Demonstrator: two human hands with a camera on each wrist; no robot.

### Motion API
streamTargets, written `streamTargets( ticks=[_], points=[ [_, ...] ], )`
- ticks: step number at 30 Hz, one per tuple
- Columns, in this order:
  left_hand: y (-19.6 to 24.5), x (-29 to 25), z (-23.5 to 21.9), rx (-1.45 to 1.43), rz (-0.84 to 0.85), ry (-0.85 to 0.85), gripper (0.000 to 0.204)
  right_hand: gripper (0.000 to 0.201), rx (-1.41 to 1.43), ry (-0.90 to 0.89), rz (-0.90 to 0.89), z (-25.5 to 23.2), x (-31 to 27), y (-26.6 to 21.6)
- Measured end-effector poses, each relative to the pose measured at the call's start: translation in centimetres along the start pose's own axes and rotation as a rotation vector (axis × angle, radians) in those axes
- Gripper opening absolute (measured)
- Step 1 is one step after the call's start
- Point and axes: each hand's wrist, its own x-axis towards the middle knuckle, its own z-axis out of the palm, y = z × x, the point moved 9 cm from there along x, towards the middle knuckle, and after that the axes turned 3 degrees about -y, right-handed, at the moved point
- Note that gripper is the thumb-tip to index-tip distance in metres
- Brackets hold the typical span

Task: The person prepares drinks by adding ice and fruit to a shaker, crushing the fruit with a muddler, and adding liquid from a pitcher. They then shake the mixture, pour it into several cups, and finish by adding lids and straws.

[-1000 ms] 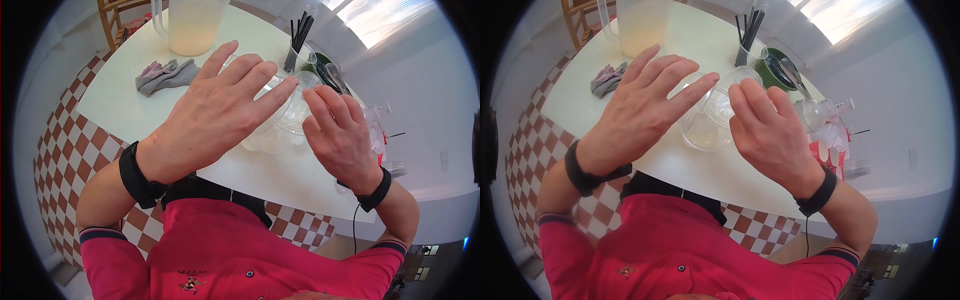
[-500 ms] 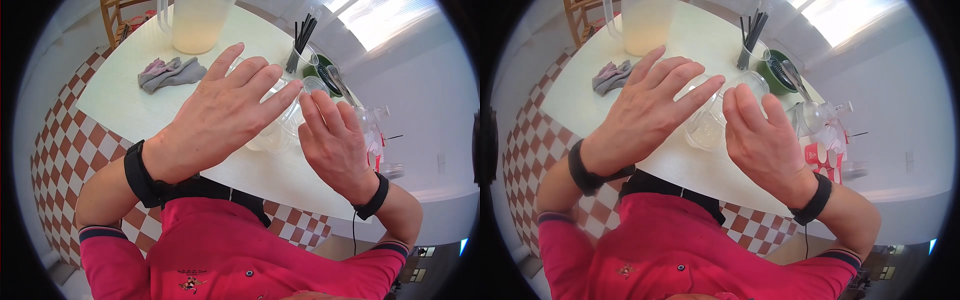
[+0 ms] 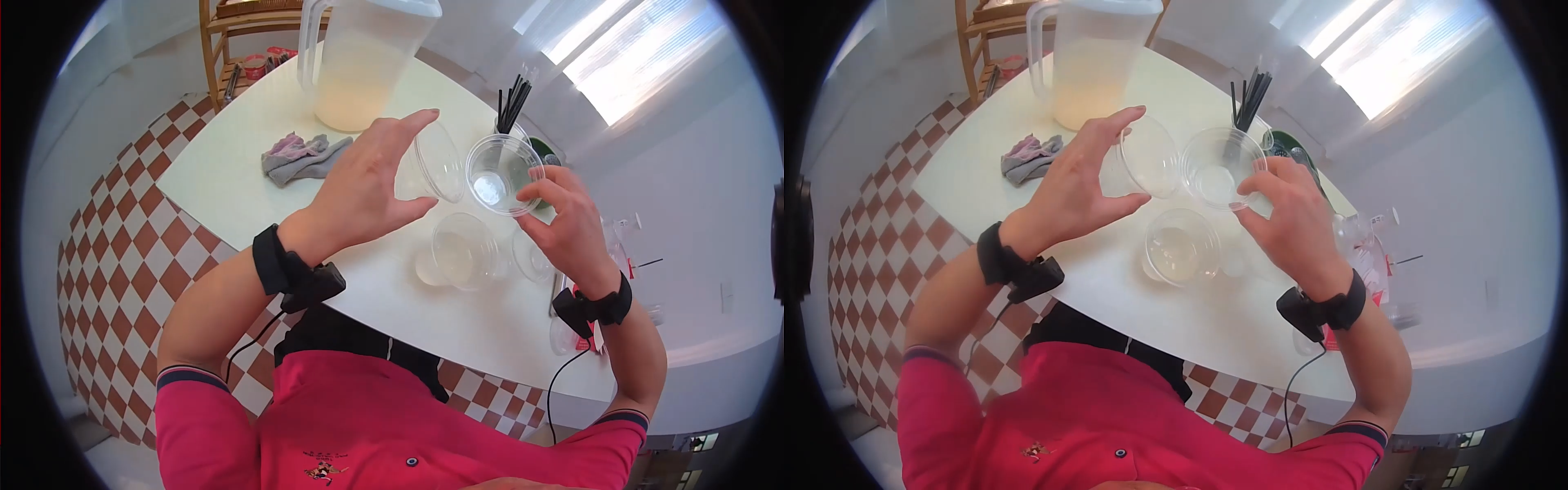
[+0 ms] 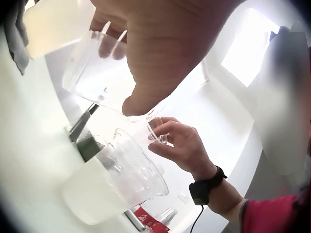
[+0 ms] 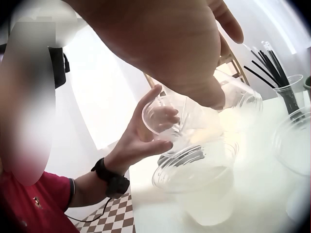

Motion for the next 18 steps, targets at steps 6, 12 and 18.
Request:
streamTargets(
  ticks=[6,12,18],
  points=[
    [-5.1,0.6,3.5,-0.119,-0.247,-0.084,0.086,0.025,0.181,-0.036,0.149,4.7,2.1,5.6],
    [-6.8,0.5,6.0,-0.123,-0.254,-0.173,0.09,0.037,0.148,-0.183,0.172,8.4,1.7,6.6],
    [-3.2,0.5,2.1,0.069,0.026,-0.08,0.087,0.045,0.111,-0.141,0.058,6.3,1.0,5.6]
  ],
)
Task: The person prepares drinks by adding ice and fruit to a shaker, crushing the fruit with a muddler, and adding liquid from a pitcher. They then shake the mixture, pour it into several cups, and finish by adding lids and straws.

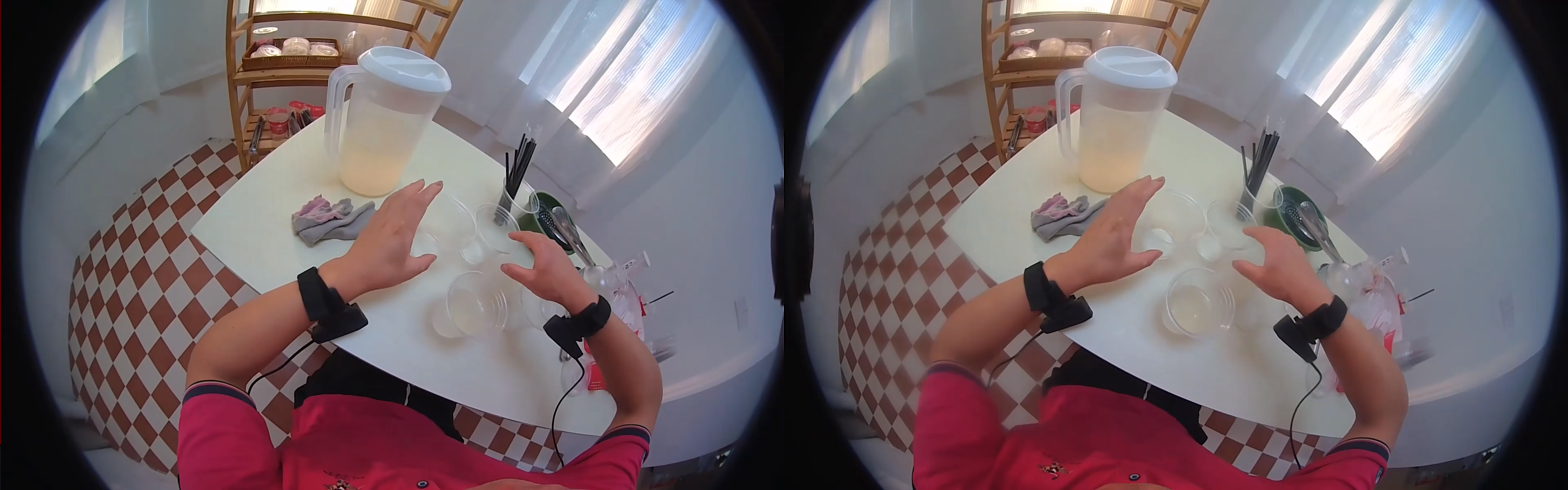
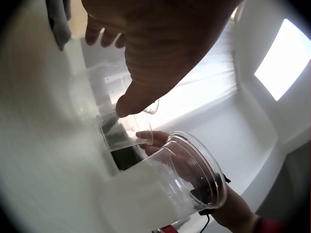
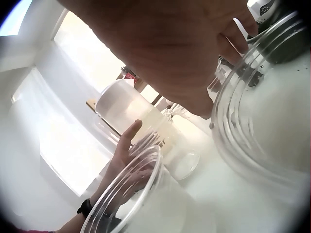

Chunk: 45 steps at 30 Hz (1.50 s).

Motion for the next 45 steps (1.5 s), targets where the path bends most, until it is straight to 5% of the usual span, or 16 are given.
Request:
streamTargets(
  ticks=[6,11,14,17,23,26,38,45],
  points=[
    [3.9,3.5,-11.6,0.341,0.23,0.383,0.071,0.041,0.058,0.065,-0.088,-6.4,2.7,-5.3],
    [-2.1,9.4,-17.4,0.37,0.132,0.541,0.057,0.038,0.199,0.152,-0.159,-9.5,10.4,-8.8],
    [-7.4,11.8,-16.9,0.153,-0.058,0.442,0.045,0.039,0.145,0.26,-0.262,-10.4,15.8,-10.6],
    [-7.3,11.8,-16.4,0.24,-0.07,0.401,0.038,0.039,0.095,0.275,-0.359,-11.0,20.1,-13.1],
    [-6.9,10.7,-16.8,0.242,-0.024,0.558,0.033,0.038,0.124,-0.056,-0.433,-7.9,27.2,-14.8],
    [-7.4,10.6,-17.1,0.177,-0.029,0.586,0.033,0.034,0.028,-0.176,-0.398,-7.5,28.3,-15.5],
    [-8.5,10.5,-17.2,0.115,-0.092,0.653,0.031,0.029,0.051,-0.059,-0.526,-7.6,27.9,-15.5],
    [-7.8,10.6,-16.3,0.099,-0.069,0.662,0.034,0.039,-0.042,0.083,-0.414,-8.4,29.1,-14.8]
  ],
)
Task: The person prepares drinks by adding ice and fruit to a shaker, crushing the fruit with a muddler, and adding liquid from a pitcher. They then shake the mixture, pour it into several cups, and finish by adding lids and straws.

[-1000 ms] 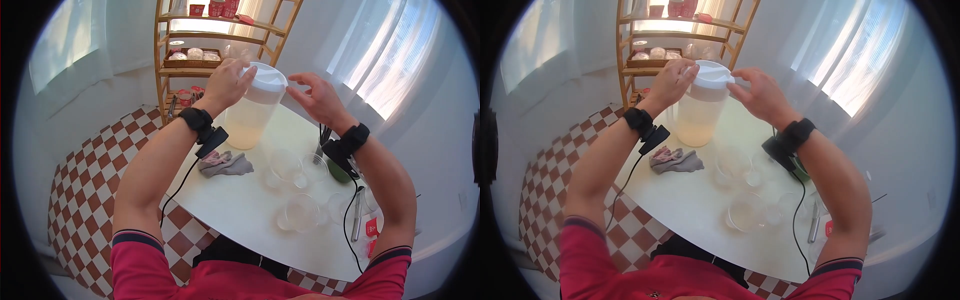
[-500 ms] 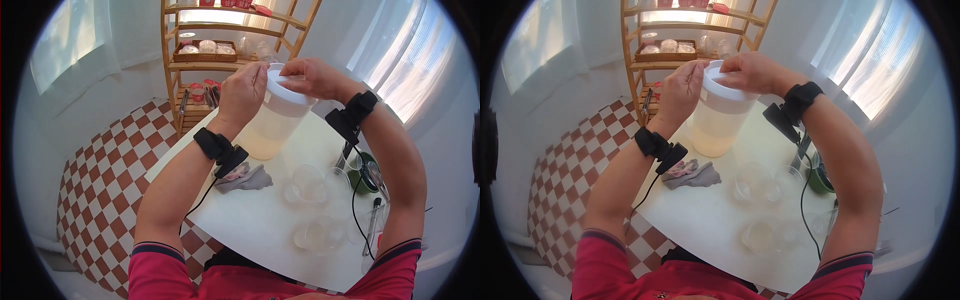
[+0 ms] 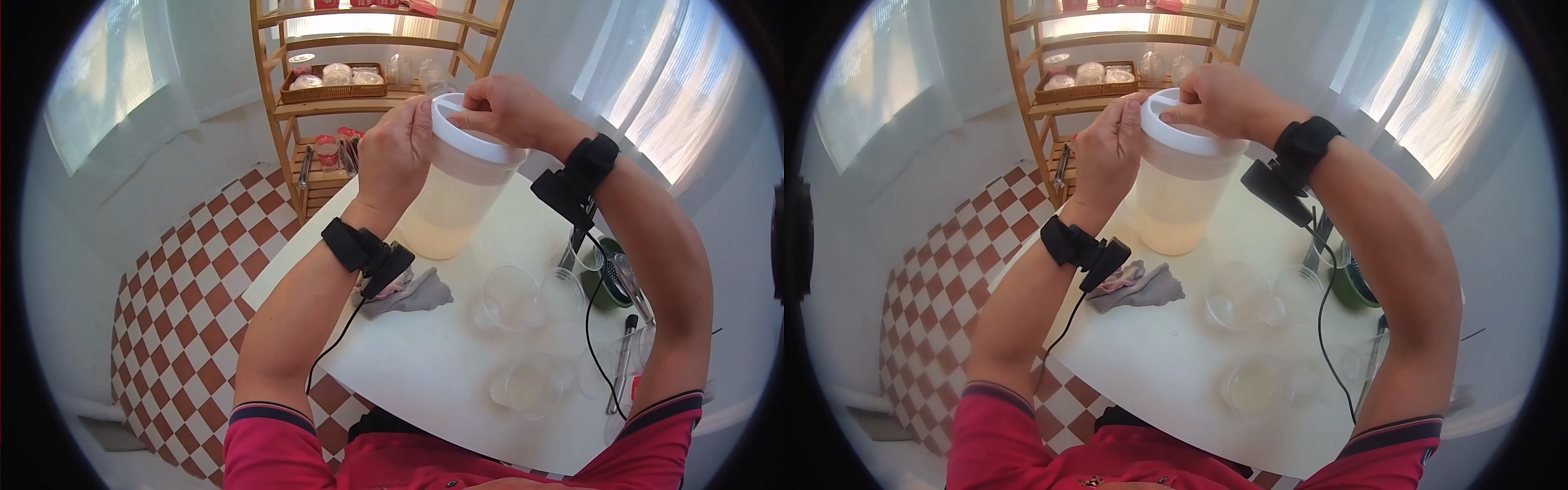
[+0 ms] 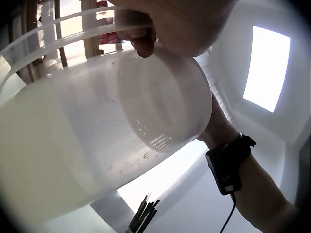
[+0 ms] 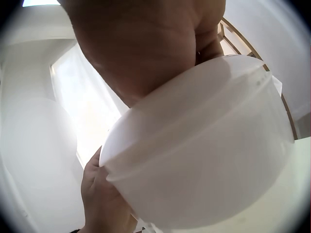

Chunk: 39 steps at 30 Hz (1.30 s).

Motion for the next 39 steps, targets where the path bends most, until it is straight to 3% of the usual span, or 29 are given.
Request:
streamTargets(
  ticks=[8,11,14,17,20,23,26,29,32,35,39],
  points=[
    [-0.7,-0.2,-0.3,0.03,0.008,0.038,0.037,0.041,0.124,0.105,0.221,-2.2,-0.3,2.4],
    [-1.3,-0.4,-0.2,-0.001,-0.018,0.023,0.037,0.038,0.558,0.286,0.352,-2.6,-1.9,5.2],
    [-0.9,-0.3,0.0,0.007,0.018,0.039,0.037,0.036,0.476,0.252,0.417,-2.0,-2.8,5.6],
    [-0.9,-0.3,0.2,-0.006,-0.003,0.021,0.037,0.037,0.932,0.421,0.361,-1.8,-4.3,4.8],
    [-1.1,-0.3,0.3,-0.004,-0.023,0.011,0.036,0.037,0.594,0.289,0.393,-0.3,-3.7,5.7],
    [-1.3,-0.3,0.4,0.01,-0.055,-0.01,0.035,0.035,0.947,0.418,0.317,0.2,-3.6,6.3],
    [-1.4,-0.3,0.4,0.024,-0.064,-0.009,0.034,0.031,1.012,0.392,0.493,0.1,-5.1,6.4],
    [-1.9,-0.3,0.5,0.01,-0.075,-0.017,0.033,0.028,1.266,0.438,0.465,-0.3,-7.0,5.6],
    [-2.1,-0.5,0.7,-0.027,-0.136,-0.035,0.033,0.025,1.253,0.393,0.622,1.6,-7.4,7.5],
    [-2.5,-0.4,0.8,-0.039,-0.158,-0.042,0.033,0.027,1.4,0.472,0.474,1.5,-7.3,5.9],
    [-2.5,-0.3,0.7,-0.007,-0.117,-0.026,0.035,0.031,1.472,0.505,0.568,1.7,-7.2,5.6]
  ],
)
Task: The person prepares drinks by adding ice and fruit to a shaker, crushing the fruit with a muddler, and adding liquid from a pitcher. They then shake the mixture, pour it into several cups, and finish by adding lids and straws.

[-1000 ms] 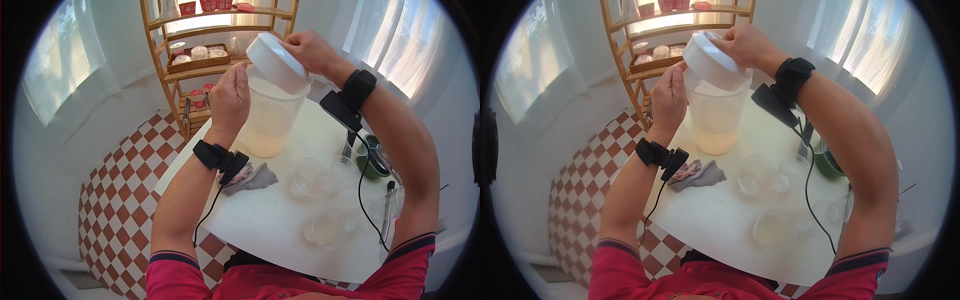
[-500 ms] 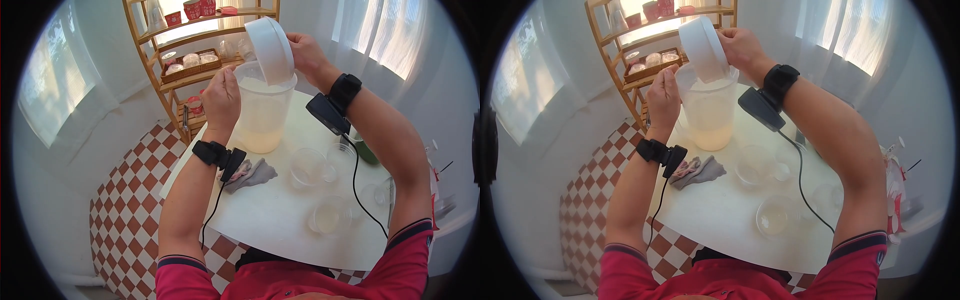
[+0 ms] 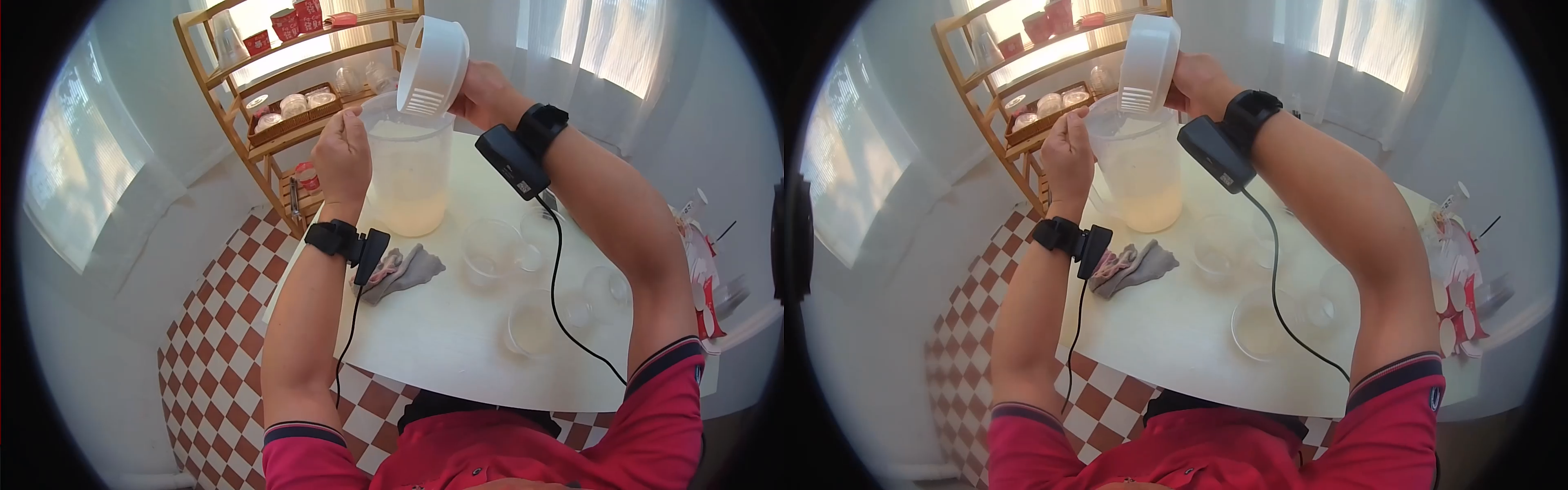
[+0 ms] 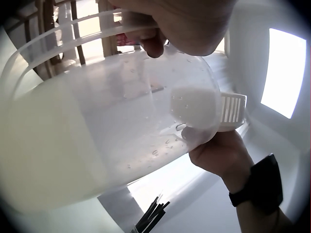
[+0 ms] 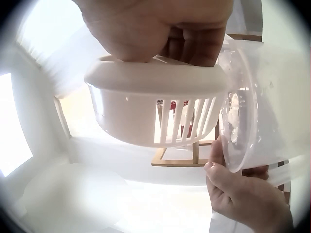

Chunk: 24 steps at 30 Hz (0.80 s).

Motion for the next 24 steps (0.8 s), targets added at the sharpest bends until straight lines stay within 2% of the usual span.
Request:
streamTargets(
  ticks=[2,5,8,11,14,19,23,24],
  points=[
    [-0.2,0.3,0.0,0.0,-0.005,-0.005,0.035,0.034,0.049,0.029,-0.013,-0.8,-0.4,-0.5],
    [0.2,0.1,-0.1,0.024,-0.033,-0.035,0.037,0.035,0.17,0.051,-0.136,-2.0,-3.6,-3.6],
    [-0.2,0.2,0.2,0.009,-0.014,-0.056,0.038,0.037,0.359,-0.316,-0.259,-6.3,-4.6,-4.9],
    [0.4,0.3,0.3,-0.003,0.035,-0.094,0.038,0.036,0.526,-0.268,-0.185,-10.3,-12.0,-5.5],
    [1.0,0.2,0.4,0.005,0.024,-0.15,0.04,0.036,0.351,0.009,-0.214,-14.0,-20.2,-5.1],
    [-0.4,0.8,0.7,0.028,-0.025,-0.231,0.042,0.036,0.175,0.269,-0.139,-20.3,-30.5,-0.5],
    [4.2,-2.4,-2.2,0.193,0.316,-0.025,0.039,0.036,0.108,0.393,-0.025,-23.7,-36.5,4.1],
    [5.8,-4.3,-2.3,0.065,0.351,-0.105,0.038,0.036,0.106,0.415,0.001,-24.3,-37.4,5.4]
  ],
)
